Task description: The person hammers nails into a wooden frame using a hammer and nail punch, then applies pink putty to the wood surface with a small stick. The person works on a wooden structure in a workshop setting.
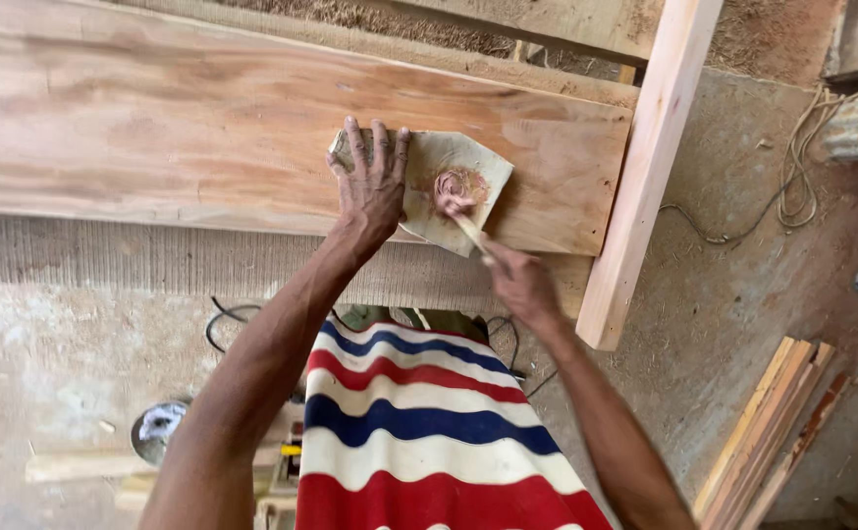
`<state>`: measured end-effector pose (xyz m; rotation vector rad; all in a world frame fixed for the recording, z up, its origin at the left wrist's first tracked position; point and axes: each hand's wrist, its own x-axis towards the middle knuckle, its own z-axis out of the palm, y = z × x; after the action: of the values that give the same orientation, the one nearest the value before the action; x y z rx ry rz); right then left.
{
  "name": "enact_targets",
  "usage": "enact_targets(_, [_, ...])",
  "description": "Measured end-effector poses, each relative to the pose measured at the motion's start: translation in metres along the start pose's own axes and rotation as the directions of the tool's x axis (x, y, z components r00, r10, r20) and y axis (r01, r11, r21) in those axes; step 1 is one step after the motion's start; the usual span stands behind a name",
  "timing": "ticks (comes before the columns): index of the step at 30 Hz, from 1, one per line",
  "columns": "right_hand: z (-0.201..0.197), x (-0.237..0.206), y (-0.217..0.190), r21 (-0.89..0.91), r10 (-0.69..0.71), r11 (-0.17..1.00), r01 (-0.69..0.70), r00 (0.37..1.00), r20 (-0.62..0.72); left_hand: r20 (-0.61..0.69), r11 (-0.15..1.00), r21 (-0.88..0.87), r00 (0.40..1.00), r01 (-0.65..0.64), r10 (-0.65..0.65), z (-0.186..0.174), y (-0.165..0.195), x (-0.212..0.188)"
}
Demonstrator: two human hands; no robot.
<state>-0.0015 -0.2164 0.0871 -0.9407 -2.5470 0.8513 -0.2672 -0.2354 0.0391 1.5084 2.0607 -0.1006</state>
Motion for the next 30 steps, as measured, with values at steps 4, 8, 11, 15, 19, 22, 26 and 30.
enact_targets(4, [-0.003, 0.002, -0.004, 0.113, 0.559, 0.789, -0.604, 0.782, 0.276, -0.187, 0.991, 0.124, 0.980, -0.040, 0.063, 0.011, -0.001, 0.005])
enact_targets(8, [-0.007, -0.005, -0.005, -0.071, 0.501, 0.861, -0.504, 0.813, 0.297, -0.162, 0.989, 0.142, 0.985, -0.031, 0.054, 0.009, -0.002, 0.000])
enact_targets(11, [-0.007, -0.006, -0.002, -0.116, 0.443, 0.896, -0.428, 0.881, 0.167, -0.083, 0.997, 0.073, 0.996, -0.016, 0.022, -0.002, 0.002, -0.010])
enact_targets(15, [-0.002, 0.000, 0.003, -0.059, 0.422, 0.906, -0.419, 0.884, 0.199, -0.125, 0.997, 0.082, 0.992, 0.000, 0.011, -0.023, 0.004, -0.013])
enact_targets(19, [0.005, 0.005, 0.006, -0.058, 0.535, 0.842, -0.537, 0.816, 0.219, -0.121, 0.998, 0.063, 0.992, -0.025, 0.033, -0.030, 0.003, -0.010])
enact_targets(22, [0.007, 0.007, 0.009, 0.011, 0.421, 0.900, -0.436, 0.875, 0.239, -0.063, 1.000, 0.020, 0.998, -0.005, 0.006, -0.027, 0.001, -0.009])
enact_targets(26, [0.003, 0.006, 0.009, 0.049, 0.414, 0.903, -0.426, 0.896, 0.164, -0.085, 0.999, 0.032, 0.996, -0.012, 0.014, -0.024, 0.001, -0.010])
enact_targets(30, [-0.006, 0.007, 0.007, -0.187, 0.395, 0.917, -0.352, 0.867, 0.304, -0.051, 1.000, 0.021, 0.999, -0.013, 0.014, -0.026, 0.002, -0.011])
